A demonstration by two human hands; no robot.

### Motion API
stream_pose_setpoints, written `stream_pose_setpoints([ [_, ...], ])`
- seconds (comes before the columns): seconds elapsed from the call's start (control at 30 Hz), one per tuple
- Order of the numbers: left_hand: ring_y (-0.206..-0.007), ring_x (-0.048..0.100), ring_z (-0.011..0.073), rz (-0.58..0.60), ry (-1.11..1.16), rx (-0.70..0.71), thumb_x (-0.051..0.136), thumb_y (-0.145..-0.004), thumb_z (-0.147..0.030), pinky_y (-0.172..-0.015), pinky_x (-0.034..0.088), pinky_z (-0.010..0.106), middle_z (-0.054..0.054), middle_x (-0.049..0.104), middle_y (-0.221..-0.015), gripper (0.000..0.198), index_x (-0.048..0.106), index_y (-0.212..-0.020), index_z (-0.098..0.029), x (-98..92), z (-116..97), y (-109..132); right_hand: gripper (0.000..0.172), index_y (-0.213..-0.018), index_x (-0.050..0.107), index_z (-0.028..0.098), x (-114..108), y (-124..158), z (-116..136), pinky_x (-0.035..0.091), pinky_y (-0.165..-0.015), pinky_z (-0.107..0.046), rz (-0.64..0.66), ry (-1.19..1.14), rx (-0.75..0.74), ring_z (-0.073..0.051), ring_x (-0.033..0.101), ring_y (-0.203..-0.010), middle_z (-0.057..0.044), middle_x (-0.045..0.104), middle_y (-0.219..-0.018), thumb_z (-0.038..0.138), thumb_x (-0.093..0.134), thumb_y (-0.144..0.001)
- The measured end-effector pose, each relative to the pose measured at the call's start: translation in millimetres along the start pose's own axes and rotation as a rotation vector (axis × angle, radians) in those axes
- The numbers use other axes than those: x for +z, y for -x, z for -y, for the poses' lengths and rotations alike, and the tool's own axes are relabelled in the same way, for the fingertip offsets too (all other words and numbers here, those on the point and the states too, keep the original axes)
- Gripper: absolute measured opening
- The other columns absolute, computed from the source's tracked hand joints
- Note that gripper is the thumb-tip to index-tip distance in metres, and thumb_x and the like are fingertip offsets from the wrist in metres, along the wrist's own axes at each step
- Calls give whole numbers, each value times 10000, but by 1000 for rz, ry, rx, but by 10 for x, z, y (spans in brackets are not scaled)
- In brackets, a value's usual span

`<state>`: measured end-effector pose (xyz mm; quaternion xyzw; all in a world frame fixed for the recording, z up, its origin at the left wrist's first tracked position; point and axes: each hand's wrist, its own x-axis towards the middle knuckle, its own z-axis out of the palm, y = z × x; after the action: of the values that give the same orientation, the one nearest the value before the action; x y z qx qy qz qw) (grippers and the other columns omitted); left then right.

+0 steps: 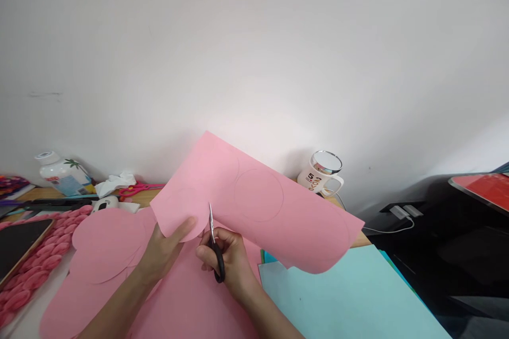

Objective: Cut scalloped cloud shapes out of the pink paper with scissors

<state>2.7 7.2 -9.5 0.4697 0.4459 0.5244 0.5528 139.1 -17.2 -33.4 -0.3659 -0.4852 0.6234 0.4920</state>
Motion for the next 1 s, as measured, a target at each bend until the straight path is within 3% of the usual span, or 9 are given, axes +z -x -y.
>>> stream_pose_setpoints([
  [0.17,-714,604,214,-26,-155,29,642,-681,-362,-626,500,329,16,628,-684,204,603,-767,-181,62,-54,42,280,-638,548,177,-12,-18,9,339,-480,-230,-14,22,18,-95,412,-483,46,461,-538,393,727,-644],
  [0.3,-776,603,222,-73,-177,64,644,-655,-369,-662,493,333,32,649,-775,265,600,-840,-186,74,-54,57,275,-689,597,177,-55,-44,26,315,-503,-231,-1,66,1,-96,367,-524,33,484,-581,407,735,-631],
  [0.53,-704,586,200,-15,-179,39,635,-674,-346,-579,482,303,24,616,-713,199,581,-786,-191,55,-89,66,280,-732,612,169,-101,-40,-11,299,-513,-231,5,82,-2,-98,360,-532,44,441,-564,401,739,-642],
  [0.7,-675,589,212,117,-150,14,606,-708,-374,-576,498,329,18,581,-612,184,559,-663,-203,44,-112,57,308,-732,602,175,-102,-45,-37,338,-522,-237,29,59,-13,-109,411,-535,46,442,-549,438,732,-640],
  [1.0,-612,545,165,113,-181,45,606,-716,-339,-555,472,293,0,566,-618,172,549,-649,-191,8,-93,38,295,-655,560,173,-75,-45,-13,348,-501,-233,26,46,-6,-93,417,-498,43,478,-546,418,724,-653],
])
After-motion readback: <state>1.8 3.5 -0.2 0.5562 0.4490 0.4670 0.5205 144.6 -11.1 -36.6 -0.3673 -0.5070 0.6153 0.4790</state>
